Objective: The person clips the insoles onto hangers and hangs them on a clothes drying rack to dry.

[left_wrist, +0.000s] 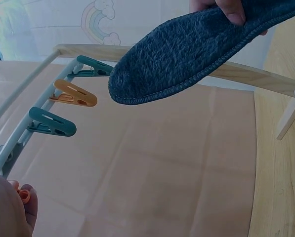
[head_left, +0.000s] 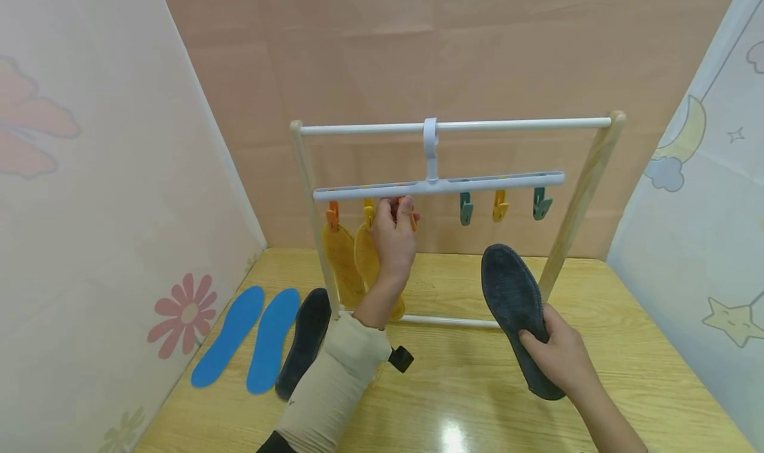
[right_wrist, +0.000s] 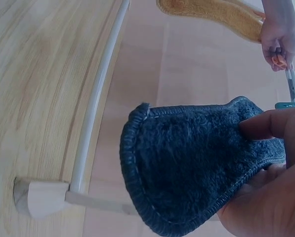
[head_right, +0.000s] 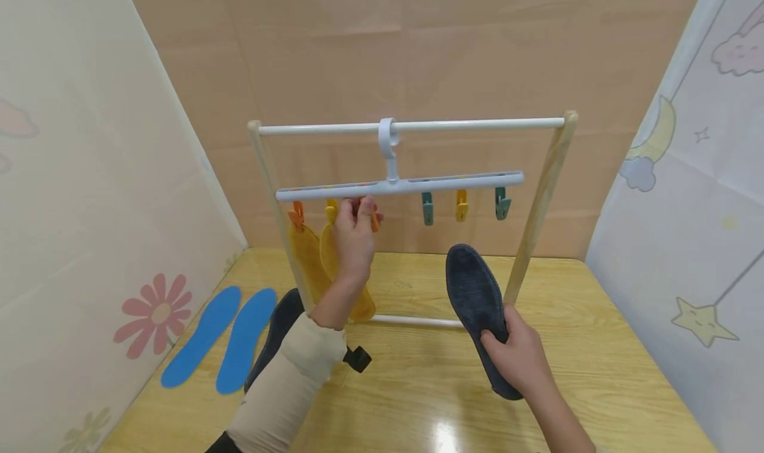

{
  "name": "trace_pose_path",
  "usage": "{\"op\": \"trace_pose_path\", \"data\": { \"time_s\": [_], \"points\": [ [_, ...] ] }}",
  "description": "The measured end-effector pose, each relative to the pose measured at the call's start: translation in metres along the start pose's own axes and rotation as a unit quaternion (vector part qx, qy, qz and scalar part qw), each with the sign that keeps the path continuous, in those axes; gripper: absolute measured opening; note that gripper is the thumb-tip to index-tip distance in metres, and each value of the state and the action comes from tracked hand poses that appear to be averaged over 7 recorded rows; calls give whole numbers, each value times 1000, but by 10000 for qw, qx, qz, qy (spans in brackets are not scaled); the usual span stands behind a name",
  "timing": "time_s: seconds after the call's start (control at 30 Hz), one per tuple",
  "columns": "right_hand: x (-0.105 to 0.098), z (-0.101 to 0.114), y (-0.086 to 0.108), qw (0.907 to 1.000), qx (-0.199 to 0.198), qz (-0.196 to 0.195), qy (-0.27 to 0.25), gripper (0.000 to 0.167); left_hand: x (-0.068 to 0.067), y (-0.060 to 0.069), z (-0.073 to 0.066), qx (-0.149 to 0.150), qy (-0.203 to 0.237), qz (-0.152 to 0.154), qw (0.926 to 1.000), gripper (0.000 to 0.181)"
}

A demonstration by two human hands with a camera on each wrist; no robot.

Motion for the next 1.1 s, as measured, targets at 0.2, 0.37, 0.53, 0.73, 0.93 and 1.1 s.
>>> {"op": "trace_pose_path", "data": {
  "time_s": [0.2, 0.37, 0.53, 0.73, 0.93, 1.1],
  "points": [
    [8, 13, 0, 9998, -154, 6, -123, 36, -1, 0, -1, -73, 74, -84, 9999, 27],
    [14, 19, 0, 9997, -170, 54, -147, 31, -1, -1, -1, -102, 103, -110, 9998, 26],
    [18, 27, -2, 9996, -260, 72, -117, 34, 0, -1, 0, -138, 253, -79, 9996, 26],
    [24, 36, -5, 9988, -386, 165, -244, 38, 0, -2, 1, -107, 410, -44, 9991, 26],
    [28, 49, -8, 9972, -663, 97, -328, 33, 0, -2, 3, -145, 501, -33, 9986, 27],
    [31, 57, -11, 9959, -787, 85, -436, 30, 0, -2, 5, -213, 526, -31, 9984, 26]
  ]
}}
Point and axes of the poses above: each hand's wrist, its own y-axis away from the middle knuckle, its own x-axis out of the palm, z = x × y, the point moved 10 cm from there along -y, towards the middle knuckle
